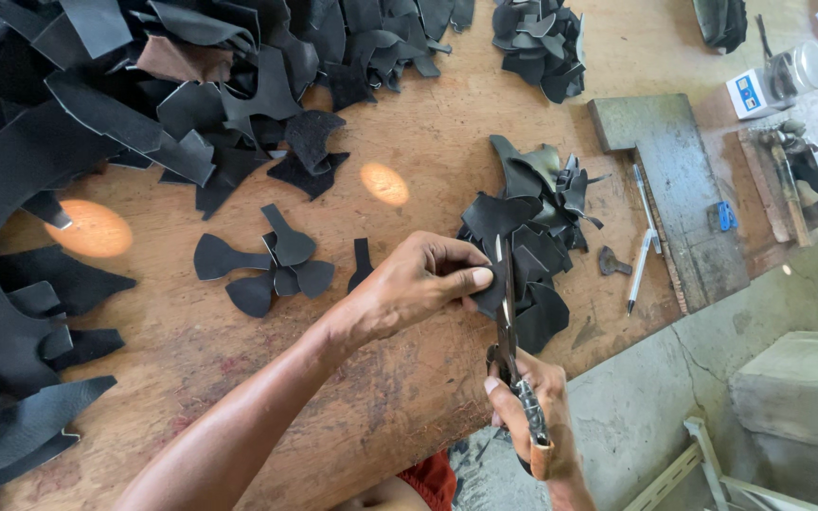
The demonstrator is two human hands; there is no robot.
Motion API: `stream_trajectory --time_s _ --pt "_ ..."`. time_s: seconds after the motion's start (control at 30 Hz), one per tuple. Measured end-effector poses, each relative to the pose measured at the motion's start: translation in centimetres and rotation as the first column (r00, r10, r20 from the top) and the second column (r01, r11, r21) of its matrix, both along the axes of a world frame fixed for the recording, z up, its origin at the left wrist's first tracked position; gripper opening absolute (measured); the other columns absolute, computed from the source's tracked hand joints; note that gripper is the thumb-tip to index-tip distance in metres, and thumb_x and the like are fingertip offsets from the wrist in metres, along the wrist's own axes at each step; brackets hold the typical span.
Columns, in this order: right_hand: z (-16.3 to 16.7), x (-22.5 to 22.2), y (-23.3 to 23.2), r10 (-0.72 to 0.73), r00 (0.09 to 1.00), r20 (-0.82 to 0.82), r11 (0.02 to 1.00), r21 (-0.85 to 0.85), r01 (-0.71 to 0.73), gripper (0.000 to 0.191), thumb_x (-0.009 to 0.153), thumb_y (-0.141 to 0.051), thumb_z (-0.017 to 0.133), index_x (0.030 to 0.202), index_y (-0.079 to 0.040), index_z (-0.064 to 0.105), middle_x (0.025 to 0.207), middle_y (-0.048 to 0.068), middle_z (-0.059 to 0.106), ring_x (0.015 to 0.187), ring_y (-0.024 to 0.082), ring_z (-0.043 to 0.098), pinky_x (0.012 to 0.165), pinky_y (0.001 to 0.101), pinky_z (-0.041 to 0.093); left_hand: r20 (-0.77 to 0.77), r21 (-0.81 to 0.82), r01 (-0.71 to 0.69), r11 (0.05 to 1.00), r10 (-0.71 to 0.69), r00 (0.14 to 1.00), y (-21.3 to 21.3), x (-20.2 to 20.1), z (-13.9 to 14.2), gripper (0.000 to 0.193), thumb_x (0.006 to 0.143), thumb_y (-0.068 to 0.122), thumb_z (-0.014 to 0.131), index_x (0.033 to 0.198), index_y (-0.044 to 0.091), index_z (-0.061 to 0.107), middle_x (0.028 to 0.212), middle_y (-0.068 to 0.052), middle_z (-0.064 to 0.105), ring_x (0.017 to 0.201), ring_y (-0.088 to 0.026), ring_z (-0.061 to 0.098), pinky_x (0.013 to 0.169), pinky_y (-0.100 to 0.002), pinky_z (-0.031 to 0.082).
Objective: The person picks up dark leather offcut pieces one at a time from a large pile on a wooden workbench and trims their edges with scissors, placing trimmed pieces aside and discarding scraps. The person repeats this trimming cycle continuously across the workbench.
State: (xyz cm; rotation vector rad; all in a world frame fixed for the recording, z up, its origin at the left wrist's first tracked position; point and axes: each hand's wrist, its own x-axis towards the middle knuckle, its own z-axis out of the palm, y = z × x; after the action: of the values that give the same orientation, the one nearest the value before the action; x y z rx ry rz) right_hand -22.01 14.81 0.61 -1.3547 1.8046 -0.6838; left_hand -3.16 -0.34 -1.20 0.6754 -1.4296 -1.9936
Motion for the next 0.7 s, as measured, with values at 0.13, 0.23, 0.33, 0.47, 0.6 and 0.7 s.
stream_trajectory --time_s 0.13,0.23,0.33,0.47,0.6,0.7 --pt "-0.3 -0.1 0.1 0.043 0.997 0.065 0.998 -0.038 -0.041 0.014 0.082 -0.014 0.063 0.076 -0.002 0.064 0.053 0.003 0.06 0.04 0.011 0.061 0.04 0.0283 0.051 -0.093 0.114 -0.021 0.993 0.031 0.995 0.6 -0.1 0.2 0.019 0.094 0.019 0.068 0.104 0.002 0.068 0.089 -0.004 0.074 0.078 -0.01 0.073 0.068 -0.025 0.064" --pt "-0.1 0.3 0.0 -0.023 0.992 0.127 1.0 0.018 0.021 0.014 0.082 -0.015 0.065 0.077 -0.002 0.063 0.056 0.004 0.059 0.047 0.012 0.057 0.046 0.031 0.049 -0.145 0.152 -0.058 0.987 0.08 0.986 0.9 -0.3 0.4 0.016 0.095 0.016 0.068 0.101 0.001 0.065 0.089 -0.007 0.073 0.078 -0.012 0.074 0.066 -0.027 0.065" --pt "0.7 0.6 -0.4 0.035 0.983 0.178 0.999 -0.033 -0.03 0.022 0.087 -0.02 0.063 0.087 0.002 0.063 0.063 0.006 0.062 0.057 0.015 0.059 0.055 0.0334 0.049 -0.137 0.1 -0.071 0.992 0.085 0.987 1.0 -0.6 0.5 0.015 0.096 0.015 0.068 0.101 0.002 0.064 0.086 -0.006 0.072 0.076 -0.01 0.072 0.064 -0.026 0.063" --pt "2.1 0.6 -1.3 0.134 0.981 0.139 0.988 -0.09 -0.122 0.045 0.084 -0.024 0.056 0.119 0.004 0.063 0.073 0.007 0.061 0.066 0.016 0.06 0.063 0.0341 0.053 -0.17 0.12 -0.043 0.992 0.063 0.983 1.1 -1.0 0.5 0.014 0.097 0.015 0.068 0.101 0.002 0.063 0.084 -0.006 0.071 0.073 -0.01 0.069 0.062 -0.026 0.059" --pt "2.3 0.9 -1.5 0.079 0.985 0.155 0.996 -0.062 -0.07 0.05 0.081 -0.023 0.058 0.121 0.005 0.063 0.074 0.008 0.06 0.066 0.018 0.06 0.063 0.035 0.054 -0.209 0.186 -0.024 0.982 0.064 0.976 1.3 -1.2 0.3 0.014 0.097 0.015 0.069 0.1 0.003 0.062 0.083 -0.005 0.071 0.072 -0.009 0.068 0.063 -0.026 0.059" --pt "1.9 0.7 -1.3 0.041 0.984 0.171 0.999 -0.042 -0.034 0.045 0.079 -0.023 0.058 0.114 0.004 0.065 0.072 0.008 0.06 0.062 0.018 0.06 0.059 0.0339 0.053 -0.256 0.216 -0.023 0.976 0.079 0.964 1.6 -1.4 -0.1 0.014 0.097 0.015 0.069 0.101 0.003 0.062 0.084 -0.005 0.071 0.072 -0.009 0.068 0.063 -0.025 0.058"
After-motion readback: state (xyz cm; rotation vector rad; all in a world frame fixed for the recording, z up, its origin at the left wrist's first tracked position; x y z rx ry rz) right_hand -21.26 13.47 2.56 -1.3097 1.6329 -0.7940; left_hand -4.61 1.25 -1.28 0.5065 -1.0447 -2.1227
